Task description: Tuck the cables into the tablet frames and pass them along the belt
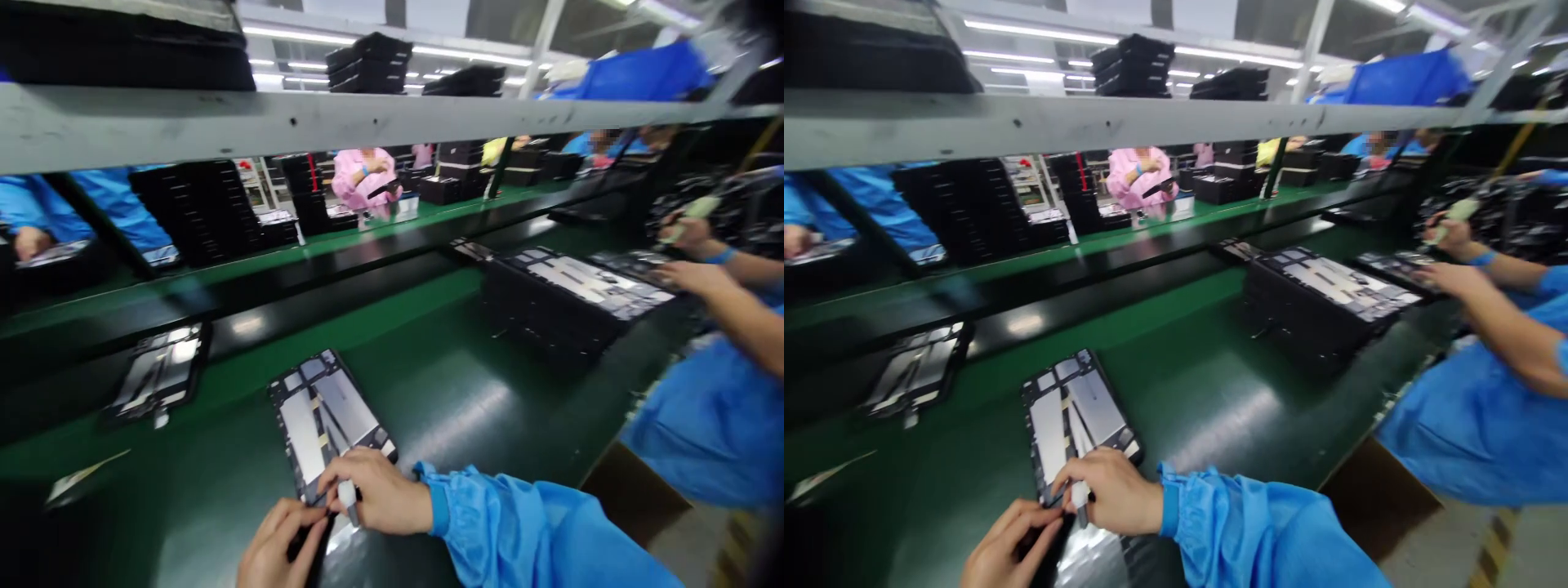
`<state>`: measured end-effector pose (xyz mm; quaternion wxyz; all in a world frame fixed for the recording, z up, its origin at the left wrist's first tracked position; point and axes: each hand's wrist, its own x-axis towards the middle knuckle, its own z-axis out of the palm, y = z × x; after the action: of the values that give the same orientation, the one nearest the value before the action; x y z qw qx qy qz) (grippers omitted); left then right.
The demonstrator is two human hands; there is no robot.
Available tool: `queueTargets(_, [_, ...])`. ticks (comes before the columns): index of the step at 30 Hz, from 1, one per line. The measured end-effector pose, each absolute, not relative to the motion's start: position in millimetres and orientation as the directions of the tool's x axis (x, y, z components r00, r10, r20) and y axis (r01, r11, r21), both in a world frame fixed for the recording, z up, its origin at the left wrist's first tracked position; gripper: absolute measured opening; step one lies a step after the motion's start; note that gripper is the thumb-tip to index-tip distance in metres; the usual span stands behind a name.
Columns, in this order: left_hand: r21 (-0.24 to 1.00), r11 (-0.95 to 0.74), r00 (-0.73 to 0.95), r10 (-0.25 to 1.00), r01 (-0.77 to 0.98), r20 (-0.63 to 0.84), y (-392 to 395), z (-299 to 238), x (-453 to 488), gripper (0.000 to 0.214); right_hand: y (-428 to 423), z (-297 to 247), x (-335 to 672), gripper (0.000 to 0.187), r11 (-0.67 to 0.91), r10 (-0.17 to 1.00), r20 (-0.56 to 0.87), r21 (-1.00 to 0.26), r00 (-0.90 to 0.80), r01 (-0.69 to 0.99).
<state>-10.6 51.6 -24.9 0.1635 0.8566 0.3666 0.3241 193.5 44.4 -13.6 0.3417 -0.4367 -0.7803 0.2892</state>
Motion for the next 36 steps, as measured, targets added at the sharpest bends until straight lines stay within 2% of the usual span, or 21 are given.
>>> queueTargets(3, [0.421, -0.689, 0.513, 0.723, 0.59, 0.463, 37.2, -13.6, -3.7, 0.031, 38.7, -10.7, 191.5, 0.032, 0.413, 0.901, 0.283, -0.792, -0.329, 0.45])
queueTargets(8, [0.069, -0.747, 0.643, 0.611, 0.661, 0.461, 21.6, -7.4, -11.3, 0.033, 35.4, -8.4, 191.7, 0.046, 0.394, 0.901, 0.256, -0.819, -0.35, 0.416])
queueTargets(10, [0.022, -0.769, 0.688, 0.585, 0.639, 0.429, 18.5, -7.5, -17.3, 0.034, 35.1, -9.4, 192.3, 0.05, 0.404, 0.895, 0.259, -0.815, -0.364, 0.415])
queueTargets(14, [0.121, -0.747, 0.642, 0.632, 0.654, 0.434, 17.3, -10.2, -23.3, 0.028, 34.5, -12.2, 193.3, 0.047, 0.421, 0.886, 0.269, -0.807, -0.378, 0.413])
queueTargets(19, [0.158, -0.745, 0.632, 0.643, 0.648, 0.433, 18.5, -13.3, -22.8, 0.024, 33.7, -11.2, 193.6, 0.042, 0.411, 0.89, 0.258, -0.813, -0.377, 0.413])
queueTargets(24, [0.267, -0.715, 0.582, 0.688, 0.646, 0.434, 18.7, -13.5, -22.0, 0.023, 33.1, -10.2, 193.5, 0.034, 0.402, 0.894, 0.254, -0.818, -0.369, 0.412])
queueTargets(29, [0.207, -0.725, 0.609, 0.672, 0.657, 0.422, 18.4, -13.8, -22.9, 0.025, 32.8, -12.1, 195.0, 0.034, 0.409, 0.889, 0.26, -0.82, -0.377, 0.399])
queueTargets(36, [0.186, -0.741, 0.635, 0.656, 0.645, 0.408, 18.0, -15.5, -24.7, 0.026, 32.3, -11.3, 195.4, 0.043, 0.444, 0.869, 0.275, -0.801, -0.411, 0.402])
